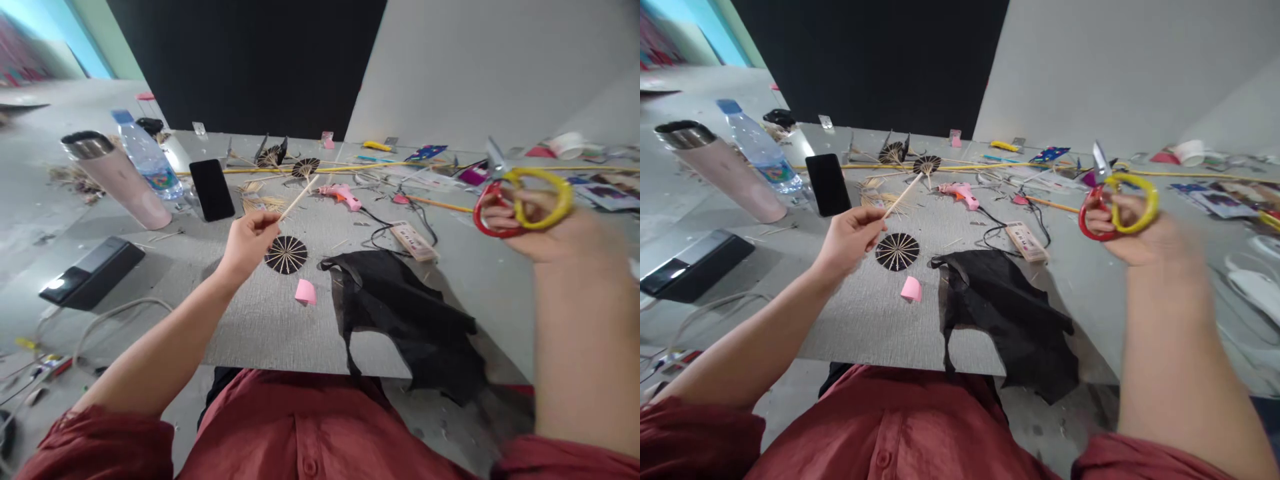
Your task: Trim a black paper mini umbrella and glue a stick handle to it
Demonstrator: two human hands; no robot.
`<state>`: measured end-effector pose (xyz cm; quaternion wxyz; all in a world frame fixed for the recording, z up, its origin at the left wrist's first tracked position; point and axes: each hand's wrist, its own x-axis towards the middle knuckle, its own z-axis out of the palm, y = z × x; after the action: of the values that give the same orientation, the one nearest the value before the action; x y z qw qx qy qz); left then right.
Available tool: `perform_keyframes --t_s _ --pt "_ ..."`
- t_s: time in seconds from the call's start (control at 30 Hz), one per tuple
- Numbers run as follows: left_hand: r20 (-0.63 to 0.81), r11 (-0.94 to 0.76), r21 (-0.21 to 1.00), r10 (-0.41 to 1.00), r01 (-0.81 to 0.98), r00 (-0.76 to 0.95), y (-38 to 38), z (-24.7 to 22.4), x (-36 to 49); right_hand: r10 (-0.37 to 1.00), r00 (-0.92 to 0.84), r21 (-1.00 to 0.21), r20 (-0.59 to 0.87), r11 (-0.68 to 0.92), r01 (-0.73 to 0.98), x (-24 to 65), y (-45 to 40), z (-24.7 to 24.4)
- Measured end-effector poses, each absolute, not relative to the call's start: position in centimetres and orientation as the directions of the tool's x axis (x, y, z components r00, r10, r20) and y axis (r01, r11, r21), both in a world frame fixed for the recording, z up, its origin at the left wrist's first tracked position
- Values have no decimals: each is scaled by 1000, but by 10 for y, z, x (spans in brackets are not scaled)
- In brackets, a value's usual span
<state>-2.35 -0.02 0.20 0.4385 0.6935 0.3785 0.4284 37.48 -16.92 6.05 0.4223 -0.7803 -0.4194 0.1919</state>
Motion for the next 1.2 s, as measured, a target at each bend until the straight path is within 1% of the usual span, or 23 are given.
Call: perform_keyframes --t_s 0.03,0.07,0.1,0.13,0.17,0.23,0.27,0.3,0.37,0.43,0.5,0.67,0.83,0.97,1.2 --pt "180 -228 970 904 81 388 1 2 -24 843 538 -918 18 -199 343 364 -166 66" --pt "121 -145 989 901 27 417 3 3 -24 872 490 -963 -20 -148 224 350 -161 71" --pt "78 -79 997 895 -16 439 5 4 -25 892 449 -978 -56 -140 156 335 -156 74" --pt "44 -25 999 890 -48 454 6 4 -25 923 374 -981 -89 -146 128 318 -150 76" --pt "19 18 997 887 -76 461 8 5 -26 955 278 -982 -104 -144 125 300 -144 76" --pt "-11 83 988 879 -129 477 11 6 -28 992 72 -974 -107 -119 193 265 -131 74" --pt "-19 105 983 876 -153 482 12 7 -29 996 29 -964 -89 -94 250 248 -124 73" --pt "-22 120 978 875 -172 484 13 7 -29 991 -11 -941 -132 -122 316 234 -117 72" --pt "-31 132 975 877 -178 480 13 9 -30 975 -16 -862 -221 -188 470 212 -103 69" --pt "-47 141 976 879 -165 474 13 12 -30 976 -21 -808 -216 -166 565 199 -91 67" --pt "-67 168 972 871 -167 486 12 14 -30 980 -63 -789 -190 -114 603 192 -82 65" --pt "-112 255 947 831 -196 545 9 16 -30 967 -156 -820 -203 -80 566 185 -77 55" --pt "-135 332 911 799 -243 585 8 14 -31 971 -157 -862 -178 -77 501 180 -78 39" --pt "-138 356 900 780 -252 611 8 12 -32 976 -181 -877 -125 -23 480 183 -76 26" --pt "-138 389 882 753 -266 643 9 12 -34 975 -188 -898 -121 -26 440 182 -75 19"
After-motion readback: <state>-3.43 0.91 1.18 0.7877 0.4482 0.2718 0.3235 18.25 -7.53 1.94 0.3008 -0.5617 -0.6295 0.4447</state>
